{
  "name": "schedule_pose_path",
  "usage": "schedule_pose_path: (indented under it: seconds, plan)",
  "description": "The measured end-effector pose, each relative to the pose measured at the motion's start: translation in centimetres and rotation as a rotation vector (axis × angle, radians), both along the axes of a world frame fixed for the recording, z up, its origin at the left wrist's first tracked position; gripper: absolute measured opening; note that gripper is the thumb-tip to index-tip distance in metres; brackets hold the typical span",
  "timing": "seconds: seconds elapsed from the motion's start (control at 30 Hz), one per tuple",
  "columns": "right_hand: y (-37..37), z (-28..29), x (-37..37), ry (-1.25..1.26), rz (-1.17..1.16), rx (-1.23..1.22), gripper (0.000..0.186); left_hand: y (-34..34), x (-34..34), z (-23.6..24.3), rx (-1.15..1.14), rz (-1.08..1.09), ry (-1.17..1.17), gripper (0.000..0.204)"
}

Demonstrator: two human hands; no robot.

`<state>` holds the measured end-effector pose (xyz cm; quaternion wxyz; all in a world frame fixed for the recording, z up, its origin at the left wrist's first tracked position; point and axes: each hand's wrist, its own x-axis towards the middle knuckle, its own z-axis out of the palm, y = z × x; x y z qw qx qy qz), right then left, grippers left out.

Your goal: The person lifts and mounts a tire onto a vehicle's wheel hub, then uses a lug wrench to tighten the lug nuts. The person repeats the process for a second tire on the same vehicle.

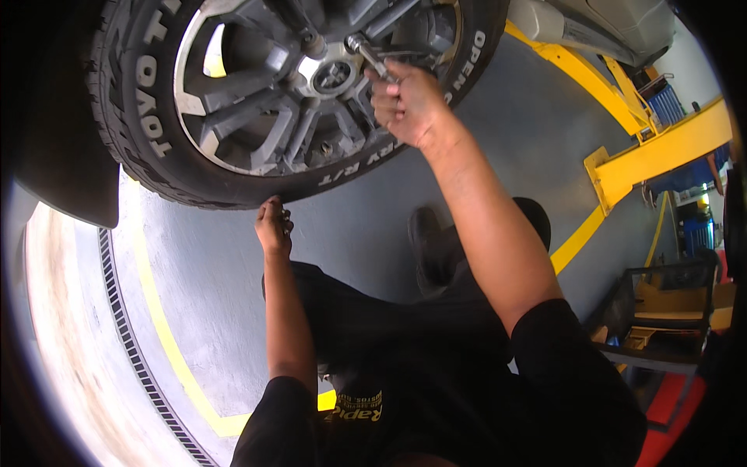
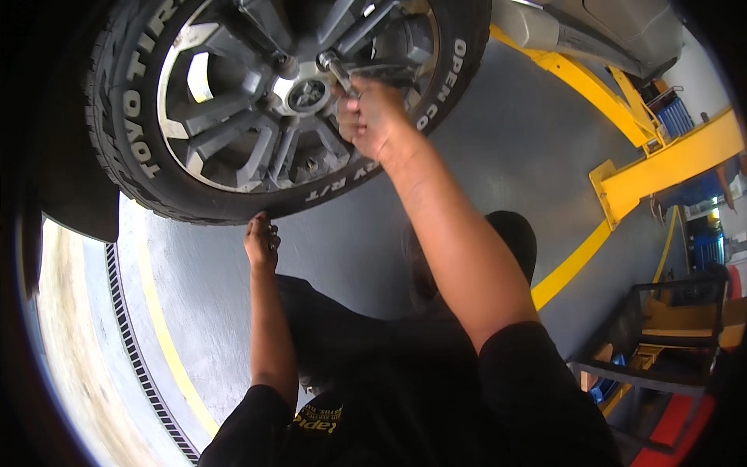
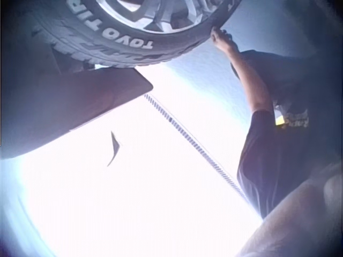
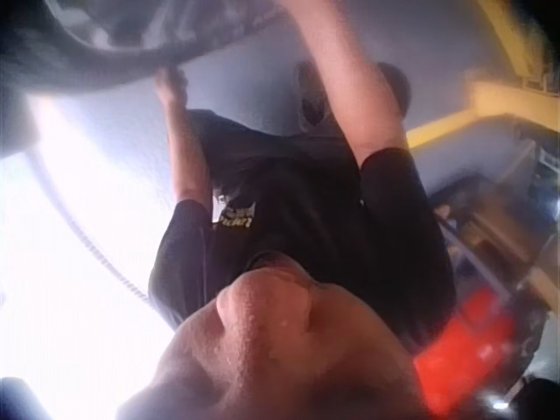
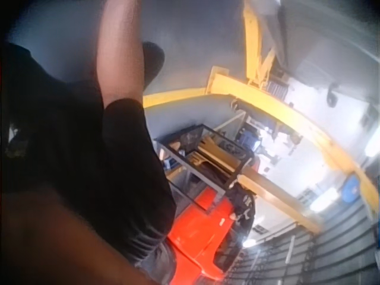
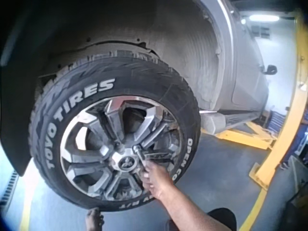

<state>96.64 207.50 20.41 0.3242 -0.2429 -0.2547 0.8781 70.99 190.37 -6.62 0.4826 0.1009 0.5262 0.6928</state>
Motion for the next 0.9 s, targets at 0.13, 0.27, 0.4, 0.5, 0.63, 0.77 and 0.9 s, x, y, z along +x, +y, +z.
schedule_pose_path:
  seconds: [0.13, 0.27, 0.4, 0.5, 0.63, 0.77, 0.9]
  plan:
    - [-1.7, 0.0, -0.5, -0.707, -0.215, 0.363, 0.041, -0.2, 0.0, 0.3, 0.028, 0.008, -0.034, 0.023]
    - [-1.9, -1.5, -2.3, -1.412, -0.613, 1.313, 0.036, -0.4, -0.3, -0.4, 0.065, 0.012, -0.063, 0.024]
    - [1.0, -4.1, -1.1, -0.912, -0.409, 0.688, 0.035, -0.2, 0.0, 0.6, 0.001, -0.012, -0.072, 0.023]
    - [1.7, -5.5, -0.8, -0.971, -0.444, 0.723, 0.038, -0.2, 0.1, 0.5, 0.024, -0.030, -0.134, 0.022]
    - [-3.1, -0.4, -2.9, -1.585, -0.605, 1.365, 0.040, -1.1, -0.6, 1.0, 0.031, -0.024, -0.150, 0.021]
    - [-1.7, -0.5, -2.3, -1.582, -0.524, 1.352, 0.037, -0.5, -0.3, 0.7, 0.043, -0.041, -0.186, 0.020]
    - [3.2, -3.9, -1.7, -0.214, -0.163, 0.280, 0.029, -0.8, -0.4, 0.1, 0.053, -0.029, -0.188, 0.020]
